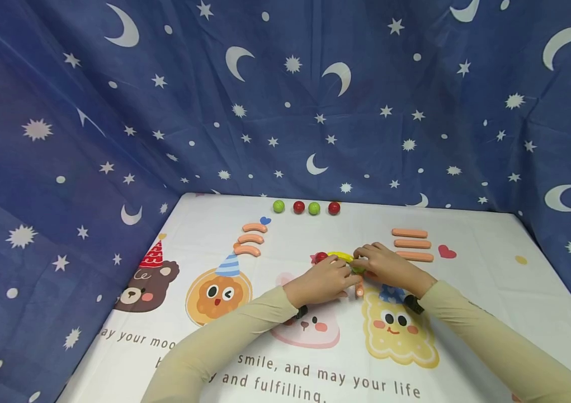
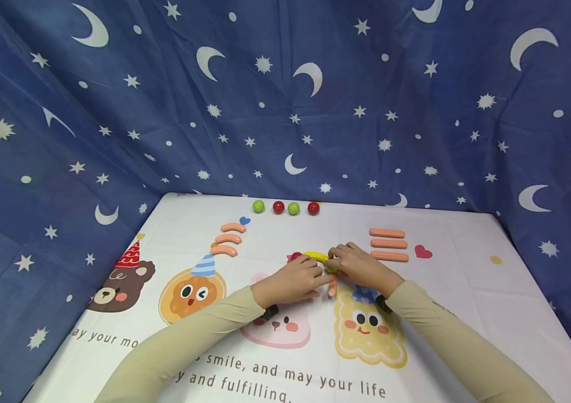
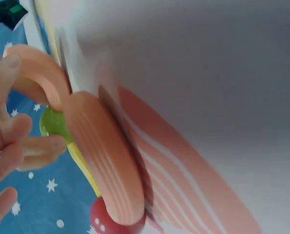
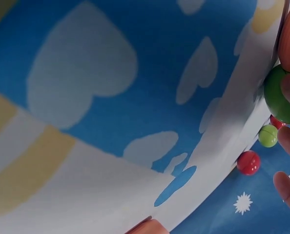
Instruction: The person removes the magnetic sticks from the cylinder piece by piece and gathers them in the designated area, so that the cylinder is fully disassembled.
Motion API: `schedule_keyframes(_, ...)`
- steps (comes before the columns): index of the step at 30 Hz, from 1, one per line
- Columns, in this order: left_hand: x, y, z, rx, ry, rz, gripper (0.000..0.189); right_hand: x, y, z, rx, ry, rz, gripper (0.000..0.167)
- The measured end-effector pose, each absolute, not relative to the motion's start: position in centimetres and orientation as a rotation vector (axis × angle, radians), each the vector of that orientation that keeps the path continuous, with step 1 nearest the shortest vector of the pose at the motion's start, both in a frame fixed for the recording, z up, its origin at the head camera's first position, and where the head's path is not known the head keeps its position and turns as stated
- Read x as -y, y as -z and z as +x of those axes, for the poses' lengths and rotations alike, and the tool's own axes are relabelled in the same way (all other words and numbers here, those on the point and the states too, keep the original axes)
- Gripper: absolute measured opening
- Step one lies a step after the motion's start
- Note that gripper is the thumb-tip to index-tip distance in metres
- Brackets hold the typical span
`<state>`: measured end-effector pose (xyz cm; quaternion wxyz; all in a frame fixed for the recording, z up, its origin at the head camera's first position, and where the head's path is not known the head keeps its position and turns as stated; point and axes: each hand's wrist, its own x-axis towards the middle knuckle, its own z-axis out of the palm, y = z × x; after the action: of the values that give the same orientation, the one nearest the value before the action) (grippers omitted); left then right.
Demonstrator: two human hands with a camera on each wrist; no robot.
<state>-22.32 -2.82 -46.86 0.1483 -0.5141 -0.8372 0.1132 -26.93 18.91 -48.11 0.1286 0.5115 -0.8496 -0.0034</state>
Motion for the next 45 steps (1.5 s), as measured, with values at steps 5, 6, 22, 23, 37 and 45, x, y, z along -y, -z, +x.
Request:
schedule_keyframes(5, 2.4, 47.2, -22.1, 2.345, -0.333, -1.539, 0.029, -18.8, 48.3, -27.0, 2.498, 0.011, 1.481, 0.039)
schedule_keyframes(6, 2.4, 47.3, -22.1, 2.341, -0.332, -1.543, 0.026, -18.8, 48.3, -27.0, 2.497, 0.013, 1.484, 0.038)
schedule_keyframes(22, 2.2, 48.7, -22.7, 2.427, -0.357, -1.34, 0.022, -18.9, 48.4, -27.1, 2.46, 0.007, 1.532, 0.037)
schedule_keyframes(23, 2.1, 48.8, -22.8, 2.449, -0.352, -1.337, 0.021, -18.9, 48.4, -27.1, 2.449, 0.007, 1.531, 0.036)
schedule_keyframes(37, 2.7, 48.0, -22.7, 2.746, -0.405, -1.34, 0.028, -18.7, 48.5, -27.0, 2.344, 0.189, 1.603, 0.039)
schedule_keyframes(45, 1.6, 48.3, -22.4, 2.703, -0.451, -1.287, 0.036, -18.9, 48.6, -27.1, 2.324, 0.224, 1.594, 0.039)
